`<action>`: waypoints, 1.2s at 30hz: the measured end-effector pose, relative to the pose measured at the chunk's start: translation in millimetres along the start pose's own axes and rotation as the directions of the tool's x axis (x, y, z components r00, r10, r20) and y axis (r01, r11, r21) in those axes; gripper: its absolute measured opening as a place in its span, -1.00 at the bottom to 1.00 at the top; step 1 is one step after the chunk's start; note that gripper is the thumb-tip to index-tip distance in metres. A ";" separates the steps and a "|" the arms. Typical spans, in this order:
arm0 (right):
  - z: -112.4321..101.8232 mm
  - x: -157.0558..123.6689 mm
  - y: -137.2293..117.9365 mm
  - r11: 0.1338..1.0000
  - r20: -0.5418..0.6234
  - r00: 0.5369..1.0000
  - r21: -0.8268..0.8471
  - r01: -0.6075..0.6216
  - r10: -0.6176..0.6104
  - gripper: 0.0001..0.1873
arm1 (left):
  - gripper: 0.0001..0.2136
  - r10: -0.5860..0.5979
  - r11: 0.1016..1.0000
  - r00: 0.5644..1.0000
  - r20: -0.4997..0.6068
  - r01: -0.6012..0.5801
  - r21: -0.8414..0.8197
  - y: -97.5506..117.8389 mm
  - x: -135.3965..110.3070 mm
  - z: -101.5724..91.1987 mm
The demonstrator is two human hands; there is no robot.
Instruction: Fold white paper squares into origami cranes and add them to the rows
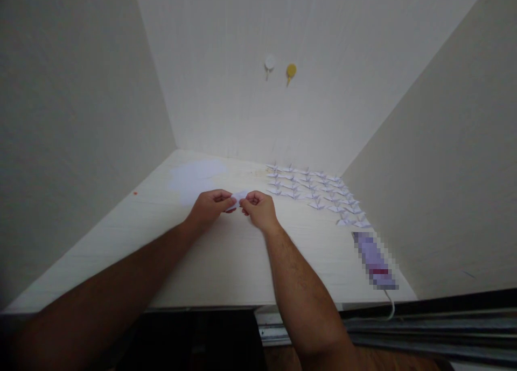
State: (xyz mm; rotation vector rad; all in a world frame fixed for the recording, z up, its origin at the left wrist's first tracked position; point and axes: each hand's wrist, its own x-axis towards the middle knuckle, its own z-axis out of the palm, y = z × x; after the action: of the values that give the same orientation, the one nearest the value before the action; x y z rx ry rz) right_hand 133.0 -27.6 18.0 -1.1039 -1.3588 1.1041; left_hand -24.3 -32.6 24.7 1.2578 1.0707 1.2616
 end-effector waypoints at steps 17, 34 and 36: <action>2.1 0.4 9.2 0.984 -0.048 0.995 -0.157 0.084 -0.093 -0.79 | -0.81 -0.034 0.994 0.999 -0.015 0.035 0.108 1.1 -1.1 2.8; 4.9 0.7 4.7 0.991 -0.047 0.991 0.047 0.125 -0.123 -0.75 | -0.78 0.277 0.941 0.960 0.037 -0.279 0.193 -11.8 -2.8 4.7; 4.6 0.6 4.4 0.992 -0.029 0.992 0.041 0.123 -0.121 -0.73 | -0.81 0.275 0.942 0.961 0.032 -0.276 0.190 -13.6 -1.7 3.9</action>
State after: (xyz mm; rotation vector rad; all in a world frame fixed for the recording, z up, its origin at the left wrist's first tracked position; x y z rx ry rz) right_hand 128.6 -26.5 13.5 -0.9879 -1.3579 1.0216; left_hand -19.6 -33.3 11.3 1.6020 1.0584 1.3859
